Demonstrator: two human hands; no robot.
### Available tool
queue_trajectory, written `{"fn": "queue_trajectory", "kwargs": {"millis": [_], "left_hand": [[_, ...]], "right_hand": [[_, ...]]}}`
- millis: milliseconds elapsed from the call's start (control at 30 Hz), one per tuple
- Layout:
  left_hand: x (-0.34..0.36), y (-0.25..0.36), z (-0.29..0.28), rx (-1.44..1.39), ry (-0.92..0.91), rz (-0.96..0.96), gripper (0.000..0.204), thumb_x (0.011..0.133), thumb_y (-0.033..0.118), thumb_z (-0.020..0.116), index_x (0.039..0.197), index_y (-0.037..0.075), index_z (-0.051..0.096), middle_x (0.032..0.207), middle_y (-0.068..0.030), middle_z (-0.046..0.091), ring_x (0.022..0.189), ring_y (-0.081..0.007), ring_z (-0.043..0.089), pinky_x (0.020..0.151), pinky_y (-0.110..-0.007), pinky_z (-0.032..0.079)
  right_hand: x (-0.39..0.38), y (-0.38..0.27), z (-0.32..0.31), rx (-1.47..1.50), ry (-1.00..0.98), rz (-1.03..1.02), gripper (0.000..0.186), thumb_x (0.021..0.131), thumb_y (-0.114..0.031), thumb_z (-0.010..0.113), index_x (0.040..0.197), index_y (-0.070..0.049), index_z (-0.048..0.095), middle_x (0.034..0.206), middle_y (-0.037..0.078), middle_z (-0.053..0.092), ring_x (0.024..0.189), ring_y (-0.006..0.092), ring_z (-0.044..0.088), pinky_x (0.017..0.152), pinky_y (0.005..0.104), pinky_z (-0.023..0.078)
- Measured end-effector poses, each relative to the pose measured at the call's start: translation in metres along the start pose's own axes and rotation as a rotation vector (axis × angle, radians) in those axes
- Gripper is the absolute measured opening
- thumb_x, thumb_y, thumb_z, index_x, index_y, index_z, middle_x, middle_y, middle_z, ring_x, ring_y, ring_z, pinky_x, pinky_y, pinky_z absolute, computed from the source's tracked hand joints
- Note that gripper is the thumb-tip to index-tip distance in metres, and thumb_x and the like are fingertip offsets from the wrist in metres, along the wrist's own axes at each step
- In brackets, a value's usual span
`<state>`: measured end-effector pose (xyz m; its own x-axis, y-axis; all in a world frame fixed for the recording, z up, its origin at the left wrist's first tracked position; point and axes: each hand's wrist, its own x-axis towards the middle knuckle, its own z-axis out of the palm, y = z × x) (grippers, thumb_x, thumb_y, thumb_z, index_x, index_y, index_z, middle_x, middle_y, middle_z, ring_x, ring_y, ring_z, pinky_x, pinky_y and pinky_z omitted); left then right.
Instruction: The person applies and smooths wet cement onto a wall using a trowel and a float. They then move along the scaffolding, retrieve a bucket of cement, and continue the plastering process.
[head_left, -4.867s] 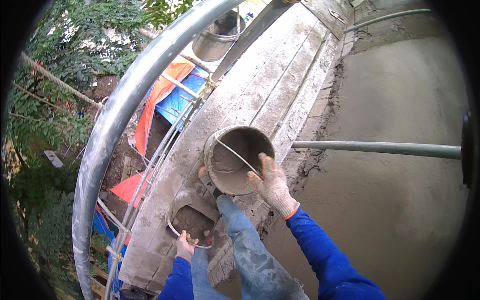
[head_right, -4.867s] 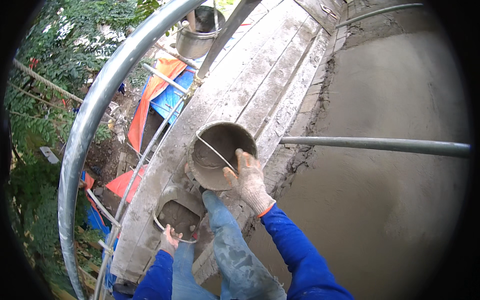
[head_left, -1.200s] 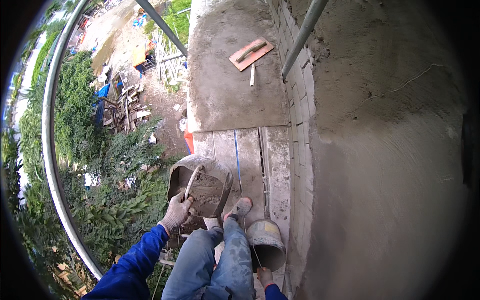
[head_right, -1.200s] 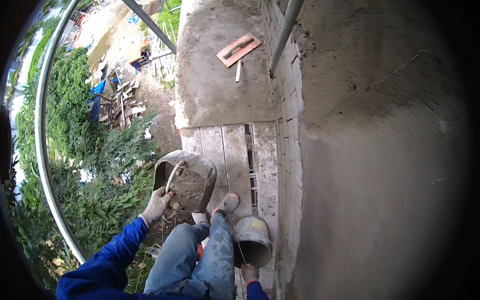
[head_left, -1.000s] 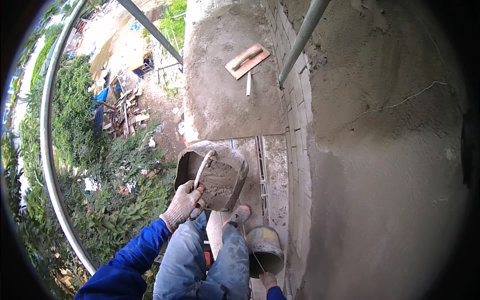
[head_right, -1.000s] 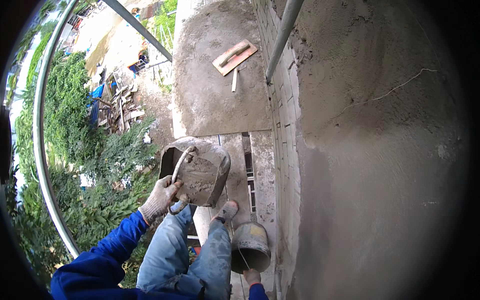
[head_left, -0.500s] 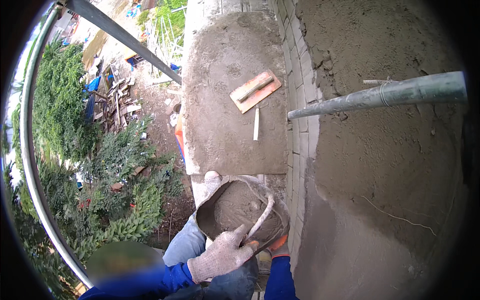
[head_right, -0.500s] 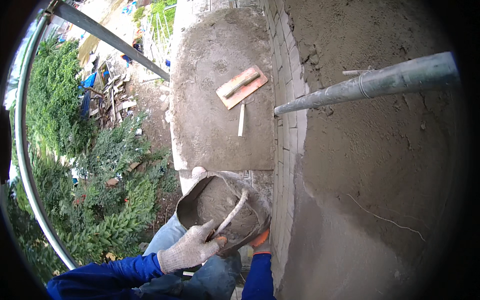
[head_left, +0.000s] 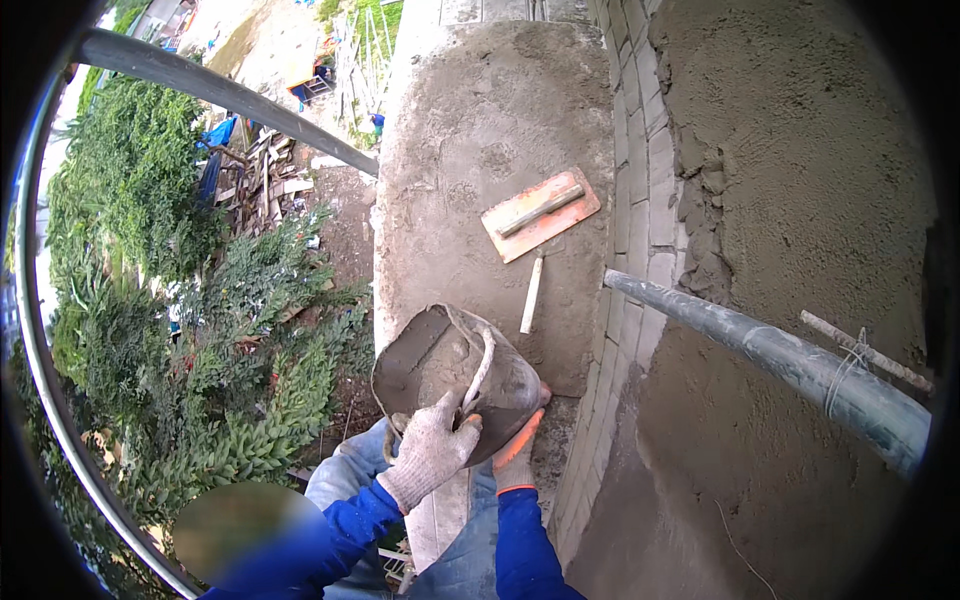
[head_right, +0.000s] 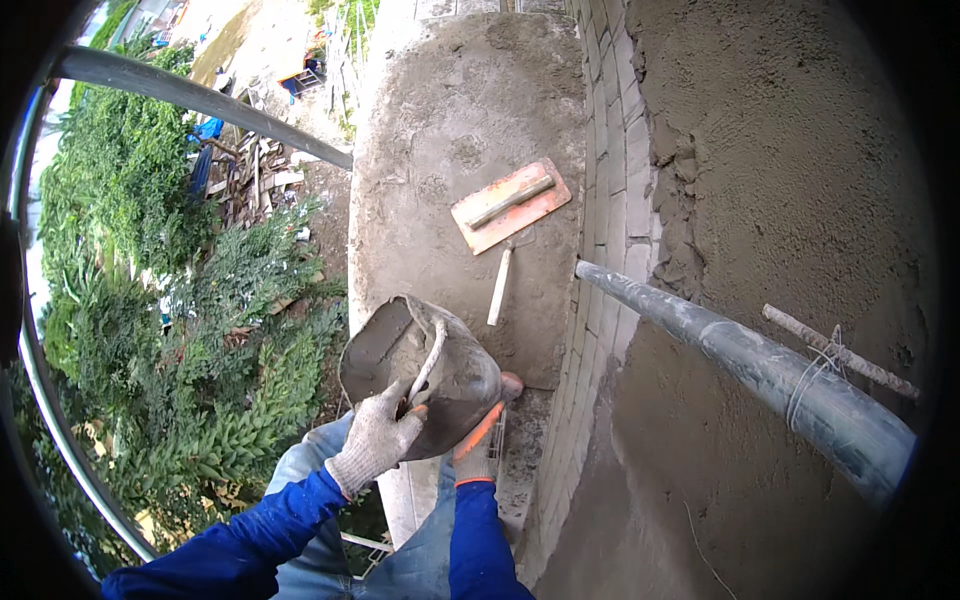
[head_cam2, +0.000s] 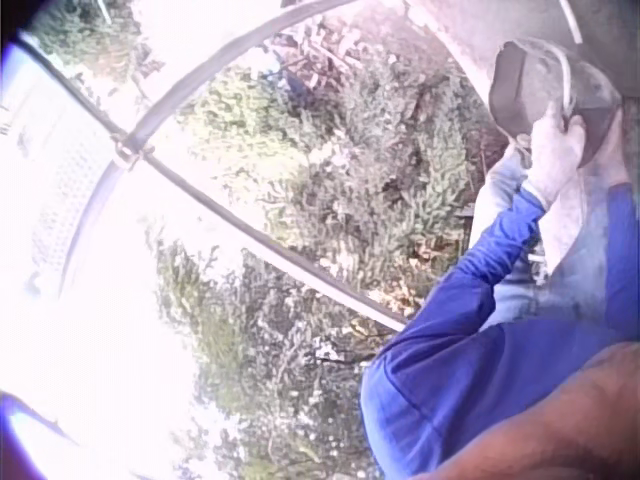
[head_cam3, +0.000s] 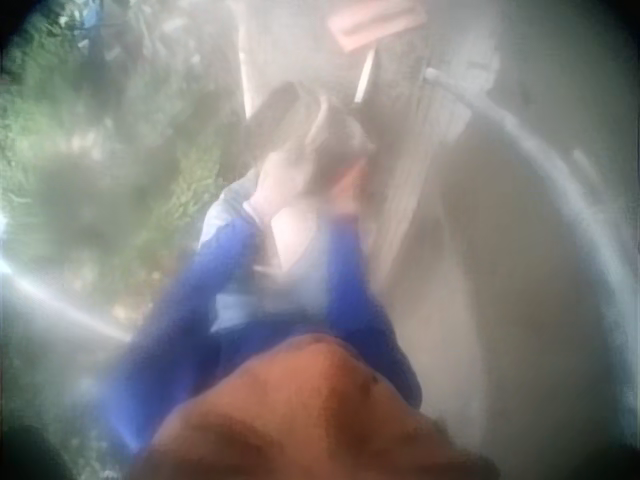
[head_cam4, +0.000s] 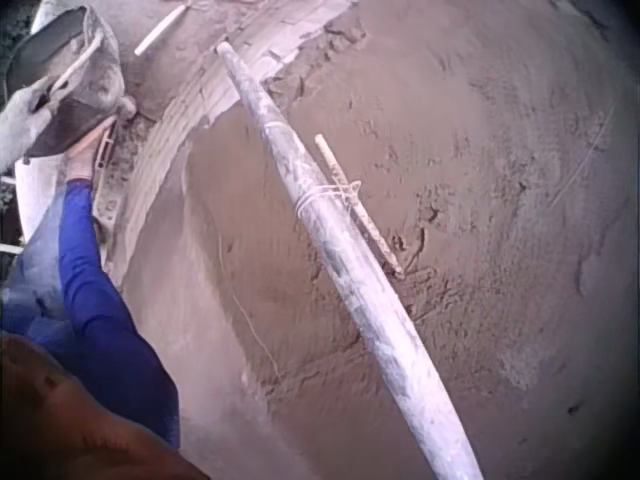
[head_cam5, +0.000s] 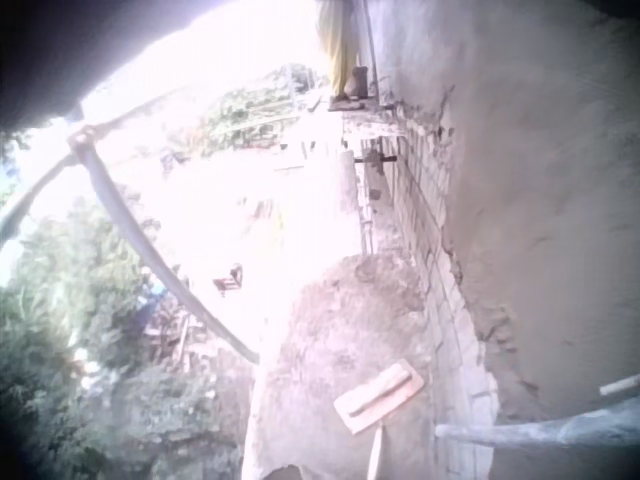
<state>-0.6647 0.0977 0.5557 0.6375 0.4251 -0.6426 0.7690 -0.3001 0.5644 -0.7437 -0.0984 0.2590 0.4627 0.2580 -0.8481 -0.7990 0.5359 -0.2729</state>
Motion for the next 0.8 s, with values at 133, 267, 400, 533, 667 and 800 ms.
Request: {"fn": "queue_trajectory", "kwargs": {"millis": [133,267,400,533,667,800], "left_hand": [[0.061,-0.057,0.019,-0.153,0.071,-0.044,0.032,0.088,0.02,0.064,0.111,-0.002,0.061,0.074,-0.0147,0.064,0.067,-0.0229,0.061,0.064,-0.038,0.047],[0.115,-0.107,0.011,-0.272,0.042,-0.013,0.029,0.087,0.021,0.066,0.1,-0.005,0.062,0.064,-0.0156,0.058,0.055,-0.0219,0.051,0.054,-0.039,0.041],[0.204,-0.186,-0.018,-0.494,-0.228,-0.099,0.036,0.092,0.026,0.065,0.118,0.002,0.062,0.068,0.0014,0.056,0.058,-0.0064,0.047,0.05,-0.024,0.037],[0.287,-0.233,-0.033,-0.569,-0.156,-0.126,0.036,0.09,0.02,0.067,0.12,0.001,0.061,0.072,0.0021,0.058,0.057,-0.005,0.05,0.047,-0.022,0.04],[0.324,-0.287,-0.054,-0.366,-0.055,-0.069,0.039,0.09,0.023,0.066,0.118,-0.003,0.06,0.084,-0.0046,0.064,0.071,-0.0126,0.056,0.063,-0.03,0.047],[0.352,-0.359,-0.05,-0.34,0.154,-0.062,0.046,0.094,0.035,0.065,0.12,-0.003,0.057,0.105,-0.0132,0.066,0.094,-0.0159,0.058,0.082,-0.033,0.049]], "right_hand": [[0.011,0.0,0.023,0.78,-0.674,0.493,0.085,0.095,-0.07,0.023,0.154,-0.01,0.023,0.159,0.016,0.019,0.146,0.0373,0.016,0.115,0.0594,0.01],[0.054,0.009,0.028,1.141,-1.495,0.886,0.091,0.092,-0.074,0.021,0.156,-0.01,0.017,0.162,0.017,0.011,0.148,0.0413,0.007,0.114,0.0664,0.0],[0.063,0.076,0.067,0.593,-0.56,0.057,0.068,0.091,-0.054,0.039,0.138,-0.006,0.027,0.144,0.013,0.023,0.132,0.0314,0.021,0.107,0.0517,0.016],[0.091,0.112,0.159,-0.201,0.232,-0.443,0.034,0.092,-0.022,0.062,0.114,-0.003,0.044,0.118,0.009,0.042,0.11,0.0189,0.041,0.098,0.0347,0.035],[0.093,0.116,0.238,-0.625,0.27,-0.398,0.032,0.086,0.001,0.068,0.112,0.001,0.05,0.118,0.009,0.047,0.11,0.0198,0.048,0.095,0.0336,0.046],[0.129,0.104,0.265,-0.782,-0.116,-0.204,0.032,0.087,-0.007,0.071,0.114,0.0,0.057,0.121,0.01,0.048,0.106,0.0212,0.054,0.089,0.0352,0.051]]}}
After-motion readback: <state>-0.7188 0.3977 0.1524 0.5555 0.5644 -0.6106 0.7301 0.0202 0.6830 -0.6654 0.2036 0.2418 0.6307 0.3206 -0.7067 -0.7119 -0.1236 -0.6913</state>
